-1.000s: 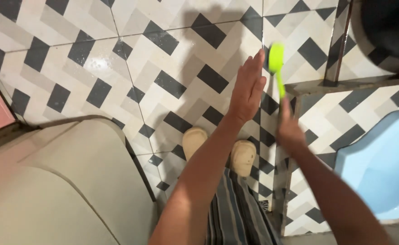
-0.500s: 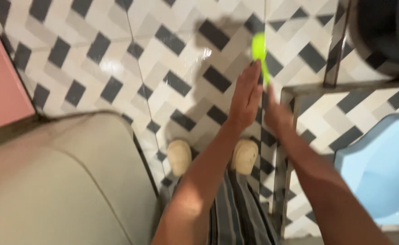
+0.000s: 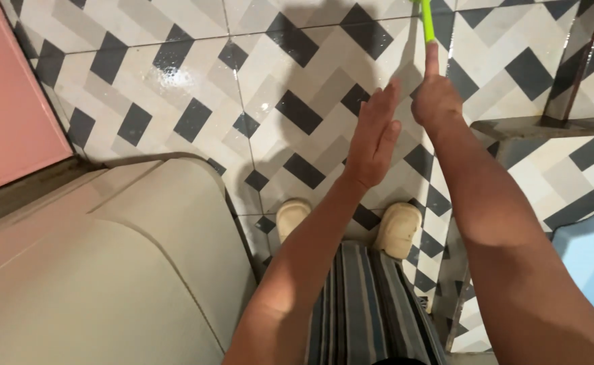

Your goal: The person scrubs a tiled bathroom floor using a green brush and water from a purple cup. They repeatedly pour water and scrub different sections of the floor, then rinse the brush in a black bucket and pour water into a blue basin.

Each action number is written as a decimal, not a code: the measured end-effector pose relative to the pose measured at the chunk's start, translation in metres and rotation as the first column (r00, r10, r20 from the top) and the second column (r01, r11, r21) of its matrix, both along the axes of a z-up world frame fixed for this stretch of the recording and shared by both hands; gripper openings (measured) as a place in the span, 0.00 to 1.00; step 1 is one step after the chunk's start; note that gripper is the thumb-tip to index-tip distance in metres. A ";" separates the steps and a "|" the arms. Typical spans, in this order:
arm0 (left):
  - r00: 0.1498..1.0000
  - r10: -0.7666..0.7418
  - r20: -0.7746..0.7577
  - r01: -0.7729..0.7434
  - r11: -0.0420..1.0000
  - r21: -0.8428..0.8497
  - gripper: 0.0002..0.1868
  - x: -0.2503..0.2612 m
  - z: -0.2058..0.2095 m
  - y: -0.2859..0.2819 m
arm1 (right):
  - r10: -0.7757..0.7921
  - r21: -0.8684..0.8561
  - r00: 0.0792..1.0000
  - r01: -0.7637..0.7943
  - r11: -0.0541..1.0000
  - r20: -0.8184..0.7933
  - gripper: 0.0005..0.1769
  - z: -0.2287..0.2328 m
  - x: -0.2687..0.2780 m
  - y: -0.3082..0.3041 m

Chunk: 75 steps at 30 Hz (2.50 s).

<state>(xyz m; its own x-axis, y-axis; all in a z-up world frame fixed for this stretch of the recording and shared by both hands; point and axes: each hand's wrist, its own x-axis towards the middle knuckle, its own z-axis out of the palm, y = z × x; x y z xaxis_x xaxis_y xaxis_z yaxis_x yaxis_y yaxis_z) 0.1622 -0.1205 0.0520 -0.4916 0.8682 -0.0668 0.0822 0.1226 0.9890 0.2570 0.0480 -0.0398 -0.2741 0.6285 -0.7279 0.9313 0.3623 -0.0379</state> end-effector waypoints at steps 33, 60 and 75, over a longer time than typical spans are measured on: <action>0.966 0.244 -0.082 -0.244 0.970 0.016 0.29 -0.122 -0.003 -0.102 | 0.225 -0.059 0.972 -0.229 0.972 -0.067 0.58 -0.002 -0.137 -0.121; 0.947 0.307 -0.092 -0.312 0.949 -0.051 0.30 -0.150 0.017 -0.111 | 0.616 -0.171 0.788 -0.607 0.776 0.000 0.21 0.005 -0.048 -0.256; 0.942 0.316 -0.110 -0.318 0.948 0.004 0.28 -0.156 0.003 -0.063 | 0.342 -0.108 0.936 -0.349 0.931 -0.083 0.53 0.033 -0.162 -0.111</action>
